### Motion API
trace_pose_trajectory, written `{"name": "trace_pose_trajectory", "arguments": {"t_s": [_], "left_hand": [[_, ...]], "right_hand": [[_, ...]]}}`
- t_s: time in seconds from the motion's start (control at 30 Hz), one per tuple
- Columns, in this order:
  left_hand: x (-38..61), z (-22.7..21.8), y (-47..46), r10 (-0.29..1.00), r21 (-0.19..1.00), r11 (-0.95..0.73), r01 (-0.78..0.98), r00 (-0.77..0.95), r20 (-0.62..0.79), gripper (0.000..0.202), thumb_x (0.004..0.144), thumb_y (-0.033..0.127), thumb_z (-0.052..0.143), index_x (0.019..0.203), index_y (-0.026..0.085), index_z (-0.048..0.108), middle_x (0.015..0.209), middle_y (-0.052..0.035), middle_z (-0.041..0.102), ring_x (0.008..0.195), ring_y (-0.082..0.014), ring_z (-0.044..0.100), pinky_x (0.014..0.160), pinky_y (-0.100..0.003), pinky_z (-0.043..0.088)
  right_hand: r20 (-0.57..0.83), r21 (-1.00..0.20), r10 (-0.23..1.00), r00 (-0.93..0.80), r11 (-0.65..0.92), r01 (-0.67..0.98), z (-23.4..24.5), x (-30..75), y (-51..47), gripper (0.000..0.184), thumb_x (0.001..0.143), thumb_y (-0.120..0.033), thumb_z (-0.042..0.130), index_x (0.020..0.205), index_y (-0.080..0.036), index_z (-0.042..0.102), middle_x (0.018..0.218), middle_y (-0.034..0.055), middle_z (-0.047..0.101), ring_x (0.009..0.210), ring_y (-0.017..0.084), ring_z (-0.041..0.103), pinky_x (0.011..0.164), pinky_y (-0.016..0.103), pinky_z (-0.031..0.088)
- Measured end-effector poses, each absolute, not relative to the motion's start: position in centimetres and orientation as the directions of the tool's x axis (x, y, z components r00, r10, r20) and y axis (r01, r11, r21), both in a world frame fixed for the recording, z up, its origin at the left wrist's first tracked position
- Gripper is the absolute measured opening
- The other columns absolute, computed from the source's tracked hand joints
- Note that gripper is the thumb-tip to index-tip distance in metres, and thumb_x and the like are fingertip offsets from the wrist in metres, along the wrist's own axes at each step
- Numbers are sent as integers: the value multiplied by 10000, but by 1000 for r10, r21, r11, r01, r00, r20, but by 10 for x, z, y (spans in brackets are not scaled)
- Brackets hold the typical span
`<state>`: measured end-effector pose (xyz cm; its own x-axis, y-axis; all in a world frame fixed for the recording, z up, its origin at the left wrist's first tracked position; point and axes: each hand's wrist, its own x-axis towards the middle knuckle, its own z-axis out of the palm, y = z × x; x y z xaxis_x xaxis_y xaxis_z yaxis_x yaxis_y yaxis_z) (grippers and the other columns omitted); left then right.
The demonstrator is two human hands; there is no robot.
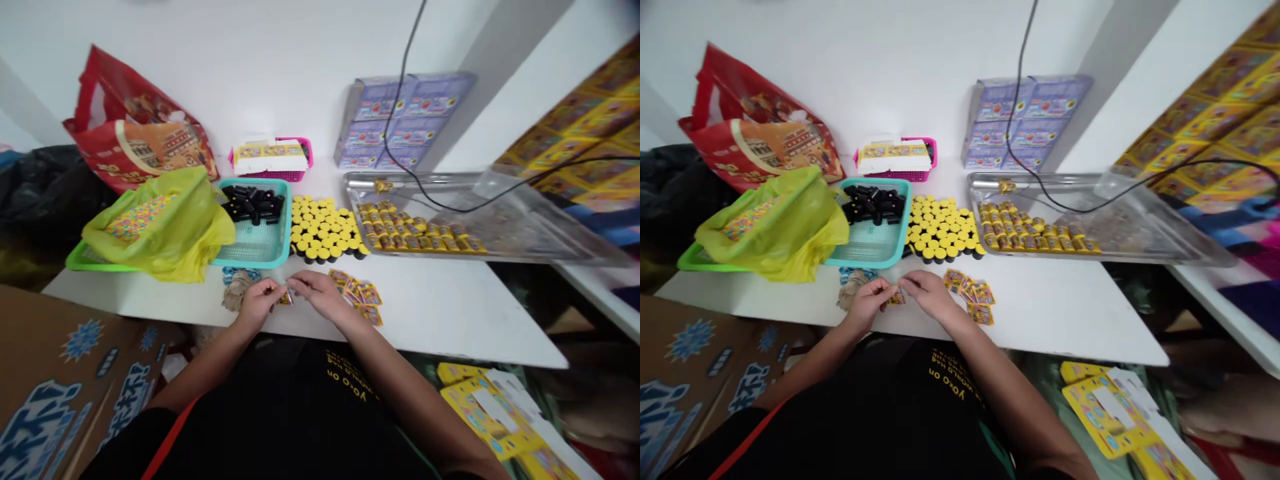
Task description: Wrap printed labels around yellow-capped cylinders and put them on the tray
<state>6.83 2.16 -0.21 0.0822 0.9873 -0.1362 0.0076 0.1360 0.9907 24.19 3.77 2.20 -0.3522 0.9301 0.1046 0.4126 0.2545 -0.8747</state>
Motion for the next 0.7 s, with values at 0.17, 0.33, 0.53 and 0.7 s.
{"name": "trace_pose_trajectory", "arguments": {"t_s": [0.17, 0.33, 0.53, 0.7], "left_hand": [[63, 1, 12, 976, 985, 172, 7, 136, -171, 427, 723, 580, 661, 689, 167, 560, 578, 30, 491, 438, -68, 385, 404, -214, 287], [39, 8, 6, 992, 922, -105, 374, -28, 125, 384, 758, 522, 677, 931, 182, 630, 714, -20, 595, 612, -139, 543, 551, -246, 424], [-15, -7, 13, 962, 599, -195, 777, 32, 271, 178, 828, 329, 629, 957, 227, 696, 884, -84, 708, 829, -222, 645, 762, -295, 478], [2, 5, 0, 921, 594, -304, 745, 70, 384, 289, 860, 341, 585, 1097, 214, 691, 1051, -115, 698, 968, -247, 627, 880, -345, 459]], "right_hand": [[-42, -993, 939, -341, -1, 121, 6, 232, 25, 344, 690, -509, 750, 709, -187, 628, 576, -27, 620, 505, 119, 541, 505, 248, 437], [-90, -996, 971, -222, -86, 27, 1, 229, 25, 393, 618, -521, 796, 643, -188, 588, 521, -40, 579, 438, 92, 482, 454, 235, 400], [-53, -998, 998, -40, -54, -32, -1, 238, 29, 379, 602, -464, 814, 766, -208, 589, 519, -70, 526, 446, 95, 462, 454, 242, 398], [17, -999, 992, -126, 10, -53, 2, 236, 25, 403, 632, -449, 798, 875, -218, 575, 550, -80, 536, 460, 100, 490, 475, 244, 407]]}}
